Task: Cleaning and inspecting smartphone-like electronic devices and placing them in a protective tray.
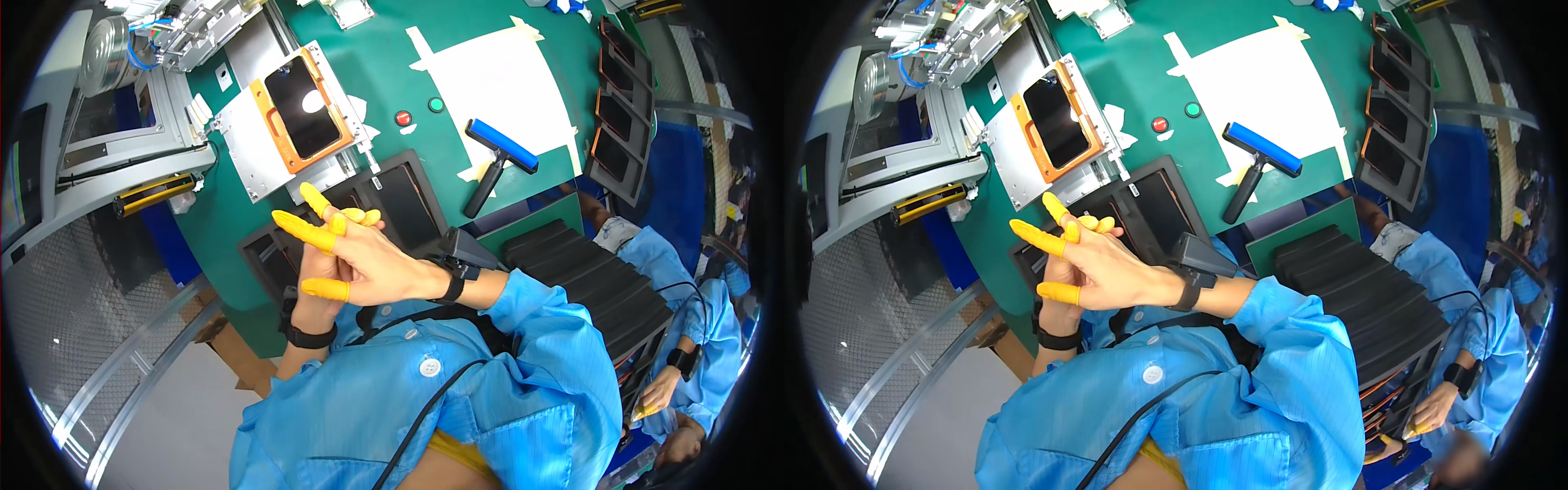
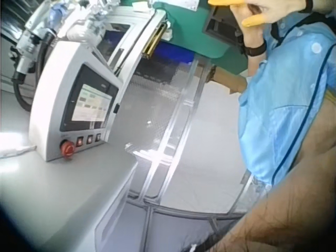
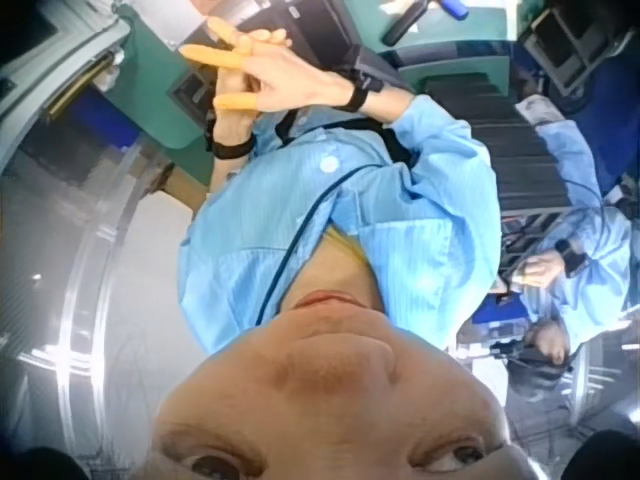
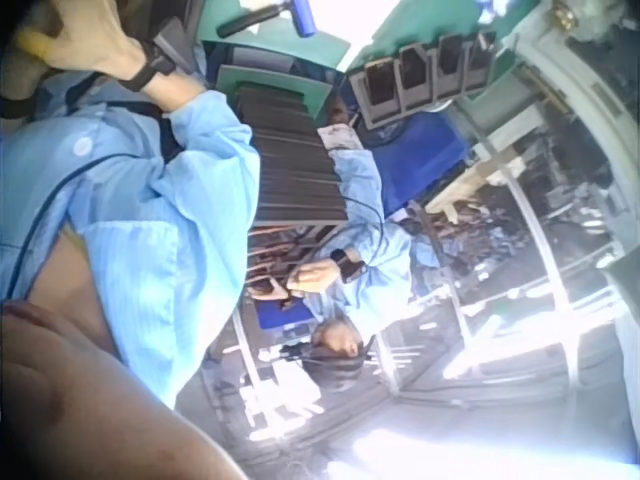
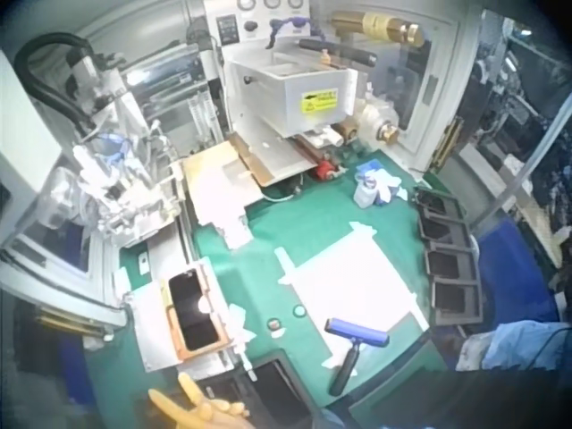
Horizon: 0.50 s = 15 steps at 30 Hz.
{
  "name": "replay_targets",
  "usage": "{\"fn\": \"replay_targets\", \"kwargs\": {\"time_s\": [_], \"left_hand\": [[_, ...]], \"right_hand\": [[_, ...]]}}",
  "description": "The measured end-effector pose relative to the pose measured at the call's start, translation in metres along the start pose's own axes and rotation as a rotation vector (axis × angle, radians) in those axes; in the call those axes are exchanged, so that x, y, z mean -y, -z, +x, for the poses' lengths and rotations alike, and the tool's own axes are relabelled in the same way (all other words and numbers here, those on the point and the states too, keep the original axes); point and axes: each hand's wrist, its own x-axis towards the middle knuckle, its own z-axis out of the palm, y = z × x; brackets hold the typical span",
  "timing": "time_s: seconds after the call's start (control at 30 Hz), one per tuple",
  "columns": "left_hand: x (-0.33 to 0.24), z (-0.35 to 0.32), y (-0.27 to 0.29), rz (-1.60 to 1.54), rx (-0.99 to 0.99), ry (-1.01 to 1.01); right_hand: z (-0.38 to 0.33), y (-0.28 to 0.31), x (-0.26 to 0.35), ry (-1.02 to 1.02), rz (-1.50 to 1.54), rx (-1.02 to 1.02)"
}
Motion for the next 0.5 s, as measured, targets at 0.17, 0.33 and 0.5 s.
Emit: {"fn": "replay_targets", "kwargs": {"time_s": [0.17,0.33,0.5], "left_hand": [[-0.038,-0.001,0.009,-0.216,0.027,-0.026],[-0.045,-0.011,0.009,-0.088,0.047,-0.058],[-0.059,-0.027,0.014,0.152,0.126,0.023]], "right_hand": [[0.000,0.001,0.005,-0.327,0.113,0.055],[-0.002,0.009,0.000,-0.412,0.565,0.026],[-0.010,0.017,0.000,-0.384,0.931,0.190]]}}
